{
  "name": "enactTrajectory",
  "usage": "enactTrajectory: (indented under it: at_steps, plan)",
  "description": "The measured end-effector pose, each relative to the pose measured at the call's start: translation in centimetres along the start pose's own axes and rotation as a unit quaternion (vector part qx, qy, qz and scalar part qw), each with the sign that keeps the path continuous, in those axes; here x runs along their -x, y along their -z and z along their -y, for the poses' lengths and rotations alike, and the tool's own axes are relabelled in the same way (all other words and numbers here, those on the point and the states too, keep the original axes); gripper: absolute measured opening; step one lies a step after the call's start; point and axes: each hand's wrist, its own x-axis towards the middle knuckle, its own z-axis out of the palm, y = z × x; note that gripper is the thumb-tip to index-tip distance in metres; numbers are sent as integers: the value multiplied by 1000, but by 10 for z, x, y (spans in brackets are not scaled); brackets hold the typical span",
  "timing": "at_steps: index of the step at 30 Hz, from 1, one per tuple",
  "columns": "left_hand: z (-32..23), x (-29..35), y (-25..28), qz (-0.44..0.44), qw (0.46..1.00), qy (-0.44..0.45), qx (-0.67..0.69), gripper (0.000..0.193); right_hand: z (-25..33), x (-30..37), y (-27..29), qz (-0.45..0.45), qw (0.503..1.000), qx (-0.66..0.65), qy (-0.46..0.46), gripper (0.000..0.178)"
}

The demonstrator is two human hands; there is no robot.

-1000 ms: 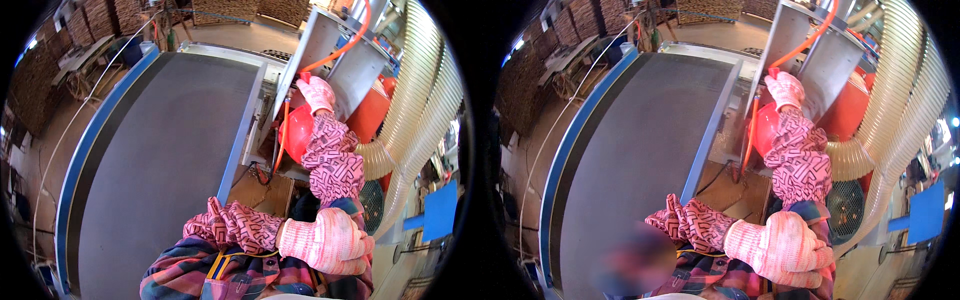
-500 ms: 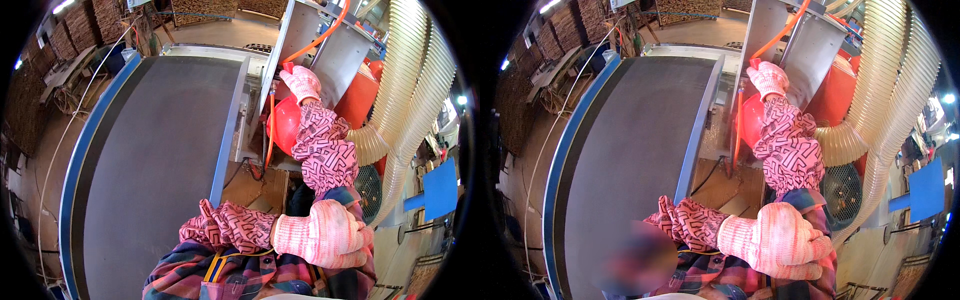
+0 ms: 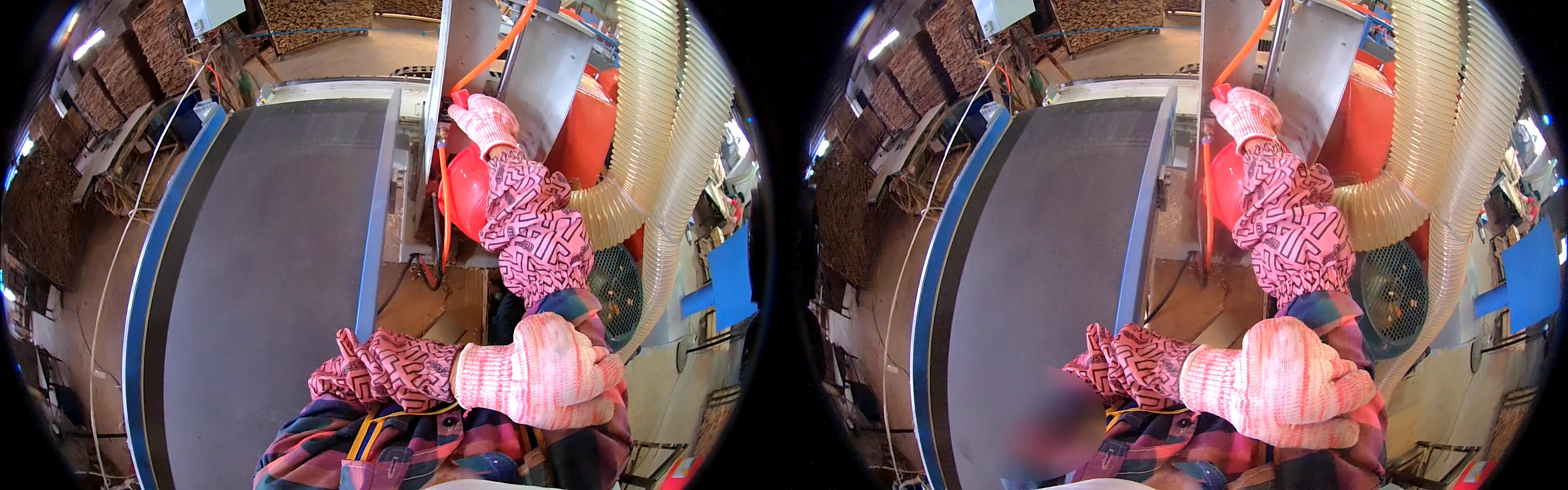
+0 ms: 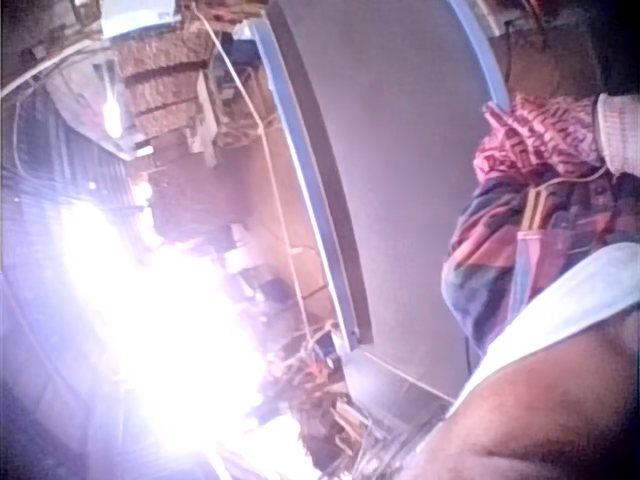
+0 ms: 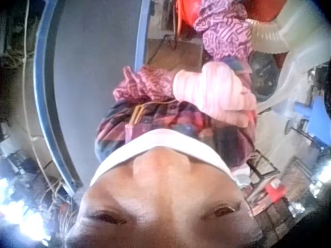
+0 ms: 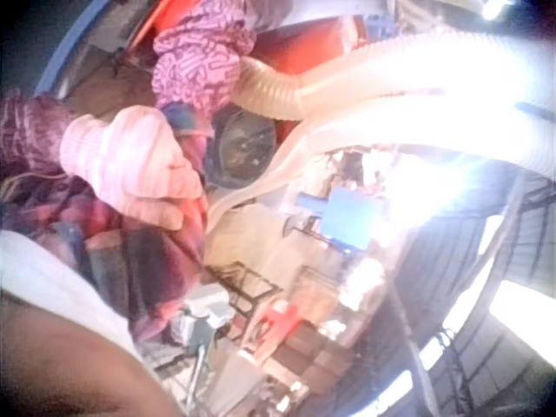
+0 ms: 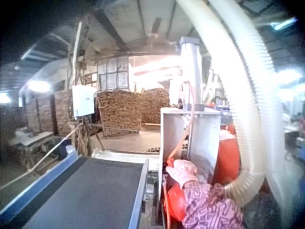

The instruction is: The person arranges wooden planks on a conveyor belt and then pours a white liquid from a red bucket into a machine hopper using a red ladle. The person uses both hands to handle the planks and the ladle while wearing gloves.

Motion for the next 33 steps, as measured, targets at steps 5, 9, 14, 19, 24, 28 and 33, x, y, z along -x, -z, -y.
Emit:
enactTrajectory:
  at_steps: [5,9,14,19,24,28,33]
  plan:
    - [1,0,-3,-2,999,-33,12,9,0,1,5,0,1000,-1,-5,49]
    - [3,0,-3,14,999,-32,30,10,-1,1,6,0,1000,1,-6,48]
    - [-2,0,2,65,997,20,27,17,0,1,6,5,1000,0,-11,48]
    - [3,8,-12,21,999,-2,26,21,2,3,6,6,1000,0,-12,49]
    - [0,2,3,118,991,39,51,17,0,0,7,12,1000,1,-18,49]
    - [5,2,-3,32,998,-58,2,15,-1,1,6,1,1000,1,-7,50]
    - [0,-2,1,20,997,46,65,25,0,0,3,-6,1000,7,-13,49]
